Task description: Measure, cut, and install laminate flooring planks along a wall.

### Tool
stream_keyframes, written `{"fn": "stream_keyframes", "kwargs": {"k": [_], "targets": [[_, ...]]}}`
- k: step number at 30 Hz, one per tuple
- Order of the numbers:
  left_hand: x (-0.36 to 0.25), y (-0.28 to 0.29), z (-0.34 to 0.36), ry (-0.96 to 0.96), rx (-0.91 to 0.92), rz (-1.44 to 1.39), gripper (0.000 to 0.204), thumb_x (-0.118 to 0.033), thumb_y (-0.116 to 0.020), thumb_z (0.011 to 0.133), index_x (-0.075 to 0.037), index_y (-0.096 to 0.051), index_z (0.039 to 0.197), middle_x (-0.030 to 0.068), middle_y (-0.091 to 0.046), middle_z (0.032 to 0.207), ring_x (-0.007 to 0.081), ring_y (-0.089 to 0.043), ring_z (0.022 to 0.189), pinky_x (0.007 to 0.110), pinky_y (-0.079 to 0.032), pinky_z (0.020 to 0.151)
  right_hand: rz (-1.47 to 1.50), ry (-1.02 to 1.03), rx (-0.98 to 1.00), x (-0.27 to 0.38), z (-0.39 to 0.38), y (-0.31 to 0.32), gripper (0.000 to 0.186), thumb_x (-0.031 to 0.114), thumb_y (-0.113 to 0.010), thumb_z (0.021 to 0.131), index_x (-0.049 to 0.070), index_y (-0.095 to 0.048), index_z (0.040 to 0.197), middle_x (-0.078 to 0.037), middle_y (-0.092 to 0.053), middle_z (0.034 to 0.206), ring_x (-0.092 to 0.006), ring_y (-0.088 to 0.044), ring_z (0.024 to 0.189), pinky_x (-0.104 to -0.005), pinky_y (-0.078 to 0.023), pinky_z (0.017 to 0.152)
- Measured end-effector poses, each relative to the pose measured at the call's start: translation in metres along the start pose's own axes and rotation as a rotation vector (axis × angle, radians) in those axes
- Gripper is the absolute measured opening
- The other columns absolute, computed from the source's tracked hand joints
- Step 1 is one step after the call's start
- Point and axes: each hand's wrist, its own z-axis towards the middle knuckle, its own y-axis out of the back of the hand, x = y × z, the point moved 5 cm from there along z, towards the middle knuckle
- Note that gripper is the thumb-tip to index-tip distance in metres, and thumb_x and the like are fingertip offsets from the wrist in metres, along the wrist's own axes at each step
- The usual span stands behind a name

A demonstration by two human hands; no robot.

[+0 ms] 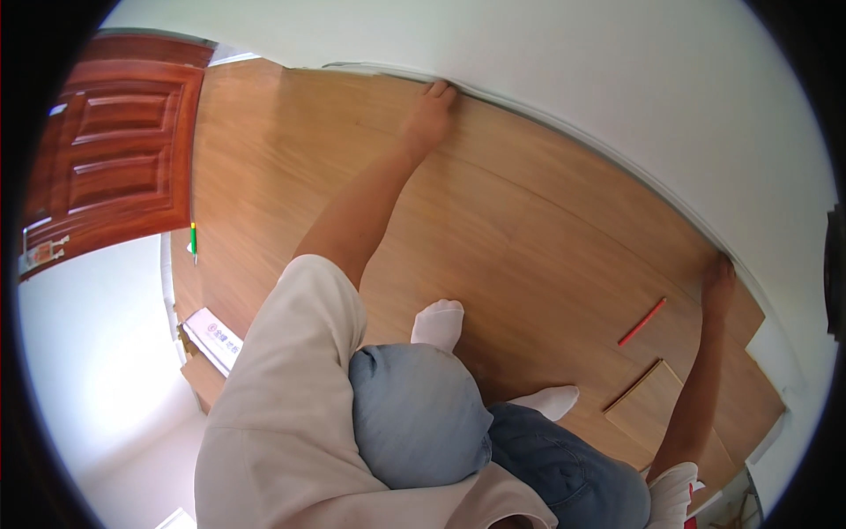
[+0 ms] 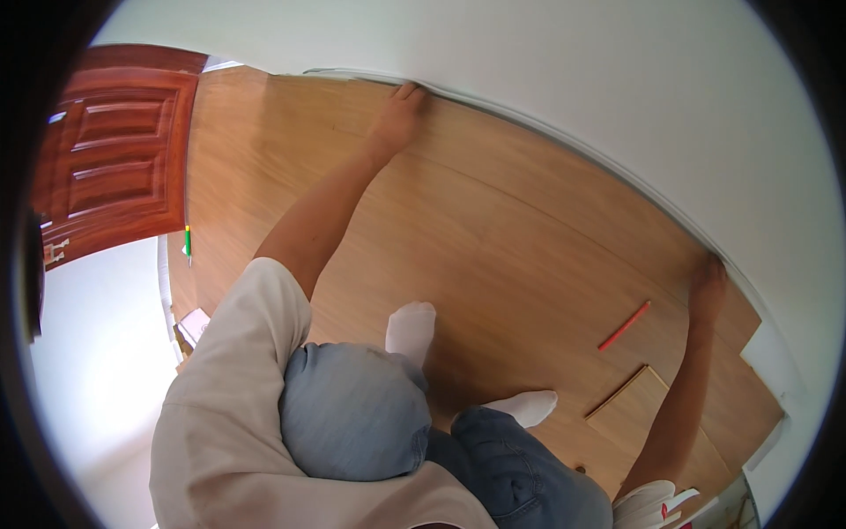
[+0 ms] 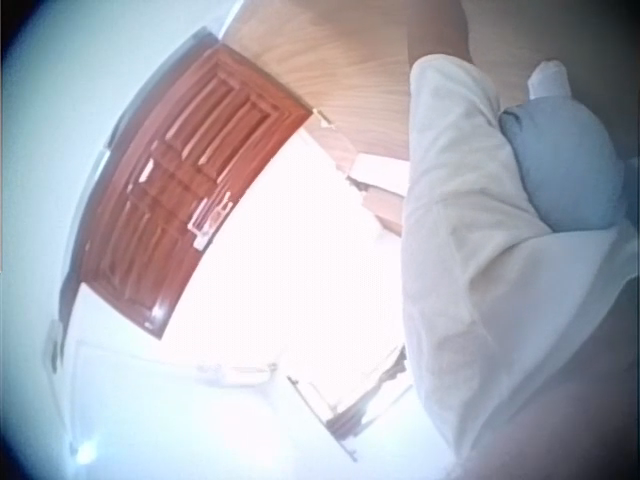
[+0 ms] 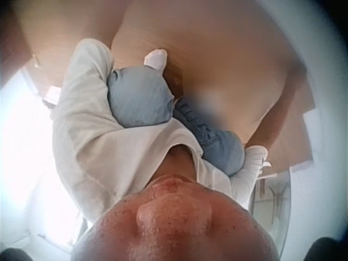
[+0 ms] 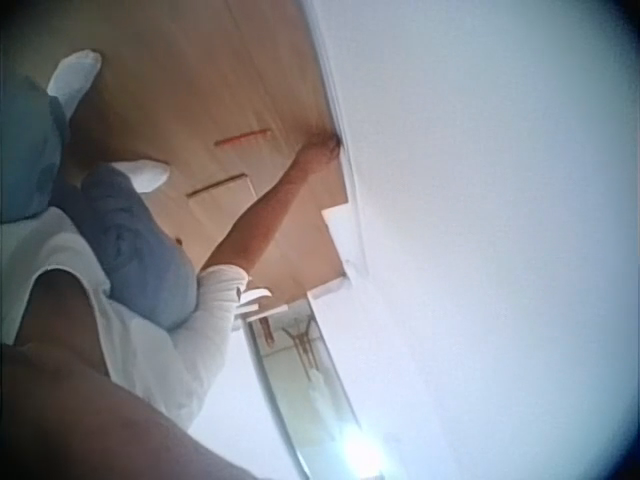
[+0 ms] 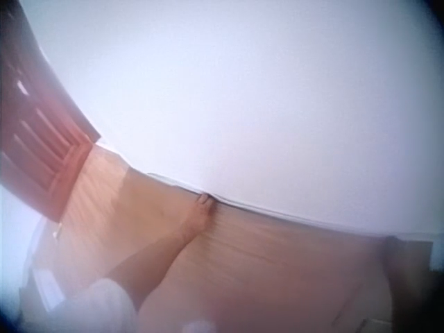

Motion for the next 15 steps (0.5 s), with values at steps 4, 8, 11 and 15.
{"fn": "stream_keyframes", "kwargs": {"k": [4,8,11,15], "targets": [[0.021,-0.002,-0.008,-0.113,-0.092,0.013,0.04,-0.004,-0.055,0.08,0.0,-0.06,0.12,0.0222,-0.057,0.126,0.0436,-0.05,0.12,0.05,-0.044,0.102,-0.022,0.127,0.013,-0.001,0.006,-0.007,0.042,0.017,-0.058,0.095,-0.004,-0.055,0.131,-0.025,-0.058,0.131,-0.0418,-0.054,0.122,-0.0483,-0.044,0.105],[0.017,-0.003,-0.009,-0.109,-0.098,-0.01,0.043,-0.01,-0.059,0.082,0.003,-0.059,0.122,0.0235,-0.057,0.127,0.0436,-0.05,0.121,0.05,-0.044,0.103,0.014,0.068,0.094,0.021,0.012,-0.009,0.043,0.02,-0.062,0.093,-0.004,-0.056,0.129,-0.026,-0.057,0.13,-0.0432,-0.053,0.12,-0.0486,-0.045,0.104],[0.001,-0.004,-0.007,-0.04,-0.043,-0.021,0.045,-0.017,-0.063,0.085,0.003,-0.058,0.126,0.0233,-0.054,0.132,0.0414,-0.048,0.124,0.05,-0.044,0.104,0.089,-0.042,0.051,0.027,0.016,0.018,0.046,0.022,-0.066,0.09,-0.004,-0.056,0.127,-0.027,-0.057,0.128,-0.0445,-0.053,0.119,-0.0484,-0.045,0.103],[-0.006,-0.001,-0.005,0.091,0.091,0.009,0.058,-0.032,-0.07,0.087,0.003,-0.055,0.131,0.0225,-0.051,0.135,0.0404,-0.047,0.127,0.049,-0.044,0.105,0.139,-0.068,0.14,0.037,0.017,0.02,0.057,0.028,-0.074,0.085,-0.005,-0.056,0.128,-0.027,-0.055,0.13,-0.0443,-0.052,0.12,-0.048,-0.045,0.103]]}}
